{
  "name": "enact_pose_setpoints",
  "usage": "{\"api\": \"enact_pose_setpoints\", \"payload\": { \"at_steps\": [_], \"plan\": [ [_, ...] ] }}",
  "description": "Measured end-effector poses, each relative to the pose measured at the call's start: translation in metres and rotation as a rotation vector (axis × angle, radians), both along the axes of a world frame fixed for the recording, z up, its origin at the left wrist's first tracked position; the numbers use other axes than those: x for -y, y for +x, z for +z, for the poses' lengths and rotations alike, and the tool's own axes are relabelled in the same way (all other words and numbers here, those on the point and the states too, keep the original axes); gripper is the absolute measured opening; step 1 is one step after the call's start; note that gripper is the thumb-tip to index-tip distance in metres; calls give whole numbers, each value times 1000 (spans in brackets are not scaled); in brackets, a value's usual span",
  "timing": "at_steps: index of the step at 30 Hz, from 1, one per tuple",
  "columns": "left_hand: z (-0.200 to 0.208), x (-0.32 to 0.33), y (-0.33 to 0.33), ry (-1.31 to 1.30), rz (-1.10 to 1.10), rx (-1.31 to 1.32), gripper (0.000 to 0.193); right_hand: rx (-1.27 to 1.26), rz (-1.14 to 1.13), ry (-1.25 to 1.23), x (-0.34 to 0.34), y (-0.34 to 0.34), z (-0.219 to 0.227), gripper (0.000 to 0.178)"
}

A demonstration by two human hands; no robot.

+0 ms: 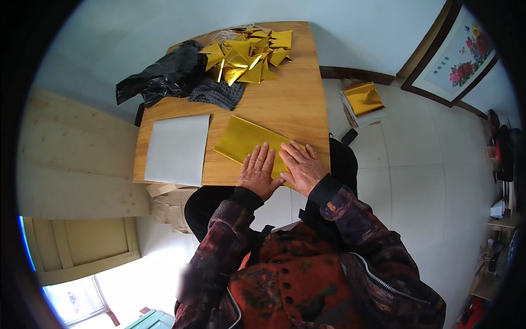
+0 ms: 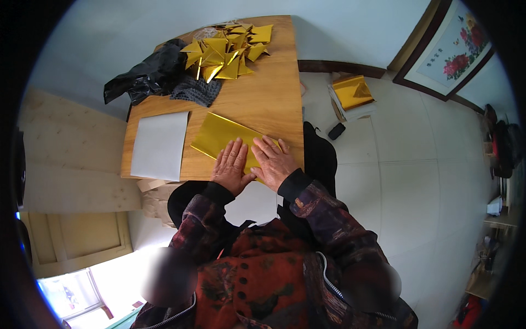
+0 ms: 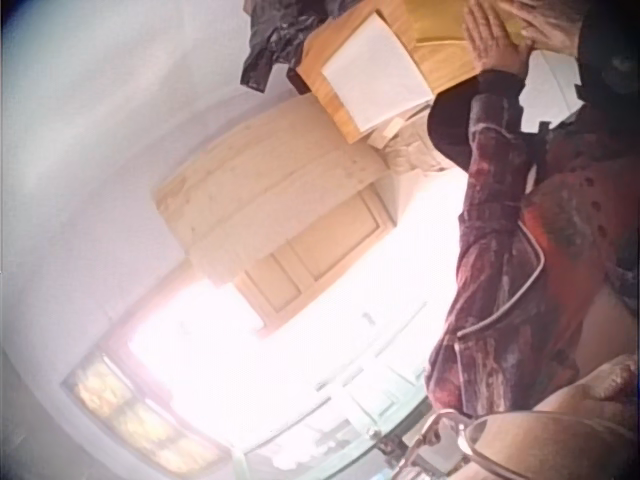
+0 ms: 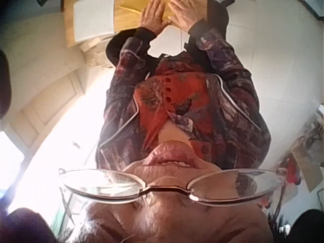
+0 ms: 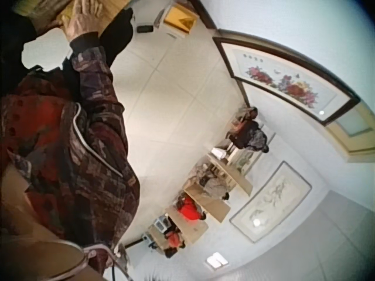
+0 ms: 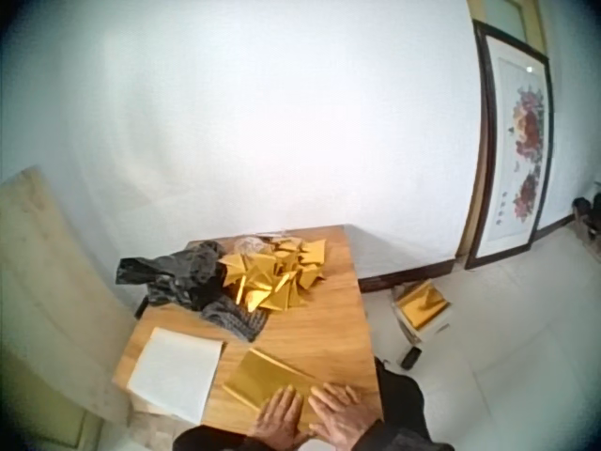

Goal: The person folds a gold-colored sheet of paper into a triangular shape on a wooden table. They smooth the creases with their hands and place the finished piece among other similar folded items.

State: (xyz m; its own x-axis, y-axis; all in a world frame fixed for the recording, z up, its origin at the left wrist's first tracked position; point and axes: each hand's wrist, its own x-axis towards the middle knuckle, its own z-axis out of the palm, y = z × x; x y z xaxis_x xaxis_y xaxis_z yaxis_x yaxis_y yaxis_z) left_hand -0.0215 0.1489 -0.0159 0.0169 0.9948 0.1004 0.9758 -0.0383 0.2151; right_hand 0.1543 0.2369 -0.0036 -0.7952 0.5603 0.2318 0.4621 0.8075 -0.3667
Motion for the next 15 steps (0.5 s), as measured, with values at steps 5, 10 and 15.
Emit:
{"api": "enact_pose_setpoints", "payload": {
  "at_steps": [5,10,15],
  "plan": [
    [3,1,-1,-10,-6,32,89,66,-70,-12,4,35,1,68],
    [19,3,0,-41,-49,36,90,97,-99,-10,6,58,10,73],
    [26,6,5,-70,-87,-18,90,92,-93,-2,5,60,11,73]
  ]
}}
